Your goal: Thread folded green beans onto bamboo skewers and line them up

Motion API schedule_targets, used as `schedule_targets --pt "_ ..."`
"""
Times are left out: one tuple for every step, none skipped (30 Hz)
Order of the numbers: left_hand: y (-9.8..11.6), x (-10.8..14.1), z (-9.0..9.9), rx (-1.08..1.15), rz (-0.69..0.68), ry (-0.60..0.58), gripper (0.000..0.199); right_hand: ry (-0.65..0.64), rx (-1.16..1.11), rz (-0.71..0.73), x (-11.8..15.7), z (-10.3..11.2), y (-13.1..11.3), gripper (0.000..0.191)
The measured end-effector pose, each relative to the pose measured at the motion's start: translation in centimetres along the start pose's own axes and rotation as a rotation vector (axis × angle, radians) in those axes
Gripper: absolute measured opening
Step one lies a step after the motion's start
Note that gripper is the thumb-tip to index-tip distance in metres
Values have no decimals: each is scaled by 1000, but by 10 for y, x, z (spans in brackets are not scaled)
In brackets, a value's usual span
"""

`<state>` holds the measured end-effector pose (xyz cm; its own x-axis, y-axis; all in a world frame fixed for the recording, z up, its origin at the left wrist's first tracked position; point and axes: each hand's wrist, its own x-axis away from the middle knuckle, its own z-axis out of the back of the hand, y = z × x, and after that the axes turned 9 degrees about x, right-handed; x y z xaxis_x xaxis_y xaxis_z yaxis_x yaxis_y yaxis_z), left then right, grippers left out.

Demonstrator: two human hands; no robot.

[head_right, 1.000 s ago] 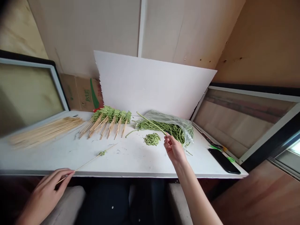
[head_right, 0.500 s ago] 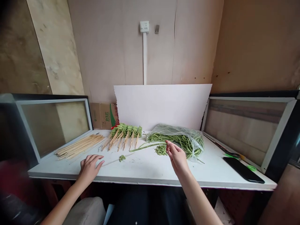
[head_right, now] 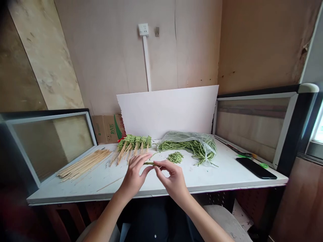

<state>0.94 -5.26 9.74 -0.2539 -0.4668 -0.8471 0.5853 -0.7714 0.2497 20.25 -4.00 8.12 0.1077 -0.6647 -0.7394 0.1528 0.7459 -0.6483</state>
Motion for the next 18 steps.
schedule_targets --pt "0 5 -1 16 -5 1 34 -24 31 48 1 -1 -5 19" --pt "-1 10 -1 30 -8 12 30 -53 55 87 2 -1 -11 18" --pt "-2 15 0 41 -11 28 30 -84 73 116 2 -1 -15 18" --pt "-2 18 2 49 -14 45 30 -111 83 138 2 -1 -19 18" --pt "-3 21 4 56 -15 64 31 -131 84 153 2 -1 -22 20" --pt "-2 23 6 61 -14 82 32 -140 77 161 2 -1 -24 22" --pt "-2 24 8 68 -12 95 33 -135 64 161 3 -1 -25 24" --pt "-1 25 9 75 -7 100 33 -119 48 153 3 -1 -25 25" --pt "1 24 10 81 0 101 34 -99 30 138 4 -1 -25 26" --pt "2 24 11 85 10 99 34 -78 12 121 5 -2 -24 25" --pt "3 24 11 85 19 93 34 -58 -6 104 6 -2 -23 24" --pt "4 23 11 81 26 86 33 -41 -21 88 6 -2 -22 24" --pt "5 23 10 74 29 79 32 -31 -33 74 6 -2 -21 25" --pt "6 23 9 66 31 74 31 -25 -41 62 6 -2 -20 26" --pt "7 23 8 58 30 71 30 -24 -47 50 5 -1 -19 27" --pt "7 24 7 53 29 69 29 -25 -51 40 5 0 -18 26" --pt "7 24 6 50 26 66 28 -30 -53 28 4 0 -18 26" --pt "8 24 5 49 23 59 28 -38 -55 14 3 1 -17 24"
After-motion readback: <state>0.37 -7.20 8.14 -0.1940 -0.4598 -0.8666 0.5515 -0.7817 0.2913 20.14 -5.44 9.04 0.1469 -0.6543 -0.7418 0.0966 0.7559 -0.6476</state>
